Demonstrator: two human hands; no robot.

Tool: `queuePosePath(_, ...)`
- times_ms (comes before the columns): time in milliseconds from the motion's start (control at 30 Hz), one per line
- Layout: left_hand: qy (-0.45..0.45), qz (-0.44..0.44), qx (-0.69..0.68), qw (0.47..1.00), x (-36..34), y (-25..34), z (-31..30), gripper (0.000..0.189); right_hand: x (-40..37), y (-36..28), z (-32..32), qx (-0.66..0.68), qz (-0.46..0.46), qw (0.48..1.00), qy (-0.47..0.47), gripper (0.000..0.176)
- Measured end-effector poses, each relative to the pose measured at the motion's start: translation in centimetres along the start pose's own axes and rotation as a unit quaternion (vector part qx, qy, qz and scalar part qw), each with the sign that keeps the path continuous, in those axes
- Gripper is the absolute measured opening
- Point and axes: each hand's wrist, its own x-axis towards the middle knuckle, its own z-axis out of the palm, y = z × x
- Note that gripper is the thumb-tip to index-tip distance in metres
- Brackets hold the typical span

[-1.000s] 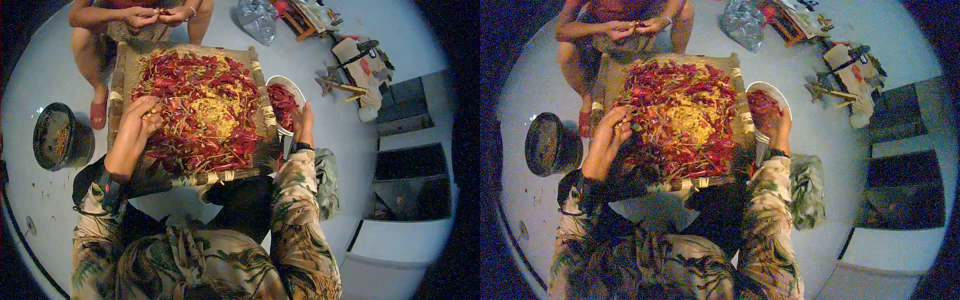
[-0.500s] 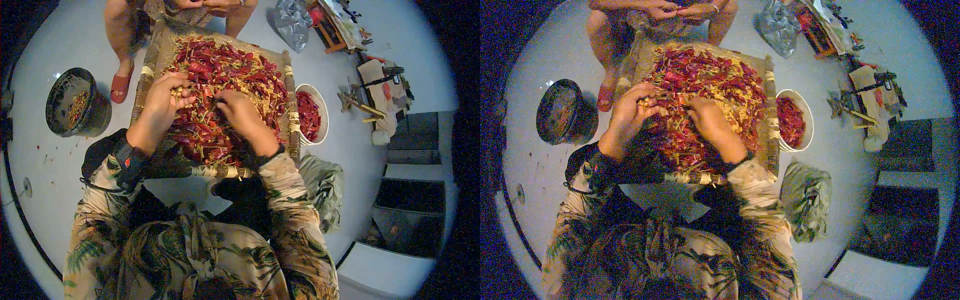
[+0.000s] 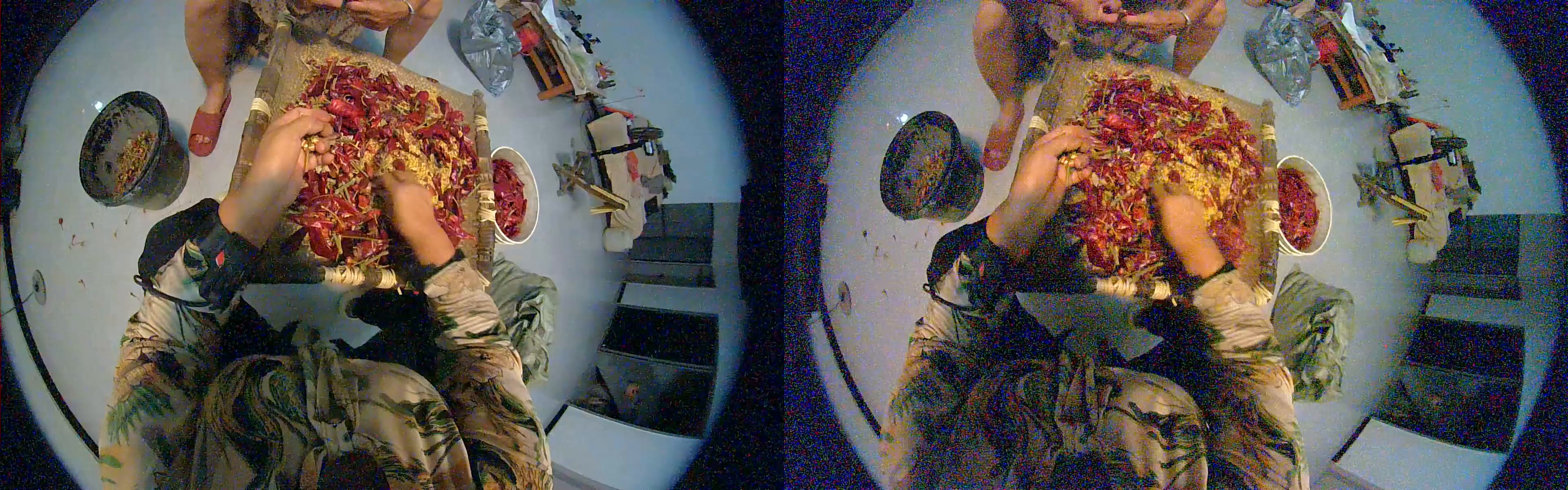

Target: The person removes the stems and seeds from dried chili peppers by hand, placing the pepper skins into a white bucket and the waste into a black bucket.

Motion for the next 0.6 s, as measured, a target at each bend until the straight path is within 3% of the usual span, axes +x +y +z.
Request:
queuePosePath(67, -0.015, 0.01, 0.003, 1.0, 0.1, -0.5, -0.3, 0.013, -1.2, 2.0, 0.2, 0.014, 0.089, 0.995, -0.04, 0.023)
queuePosePath(167, 0.003, -0.001, 0.028, 1.0, 0.1, -0.4, 0.0, 0.012, -2.7, 2.7, -1.4, 0.258, 0.145, 0.951, 0.086, 0.023)
queuePosePath(200, 0.004, -0.001, 0.034, 0.999, 0.2, -0.5, 0.0, 0.012, -2.5, 2.3, -2.9, 0.261, 0.152, 0.95, 0.076, 0.026)
queuePosePath(300, 0.003, -0.009, 0.052, 0.999, 0.4, -1.2, -0.1, 0.012, -2.7, 3.1, -2.3, 0.528, 0.222, 0.814, 0.094, 0.029)
queuePosePath(333, 0.002, -0.014, 0.059, 0.998, 0.6, -1.4, -0.1, 0.012, -3.0, 2.7, -3.4, 0.596, 0.254, 0.759, 0.057, 0.033)
queuePosePath(433, 0.002, -0.031, 0.097, 0.995, 0.4, -1.7, 0.5, 0.012, -3.4, 2.6, -3.3, 0.665, 0.249, 0.702, 0.059, 0.034)
queuePosePath(600, 0.0, -0.048, 0.127, 0.991, 0.2, -2.6, 1.0, 0.011, -3.1, 2.6, -3.3, 0.708, 0.256, 0.657, 0.045, 0.035)
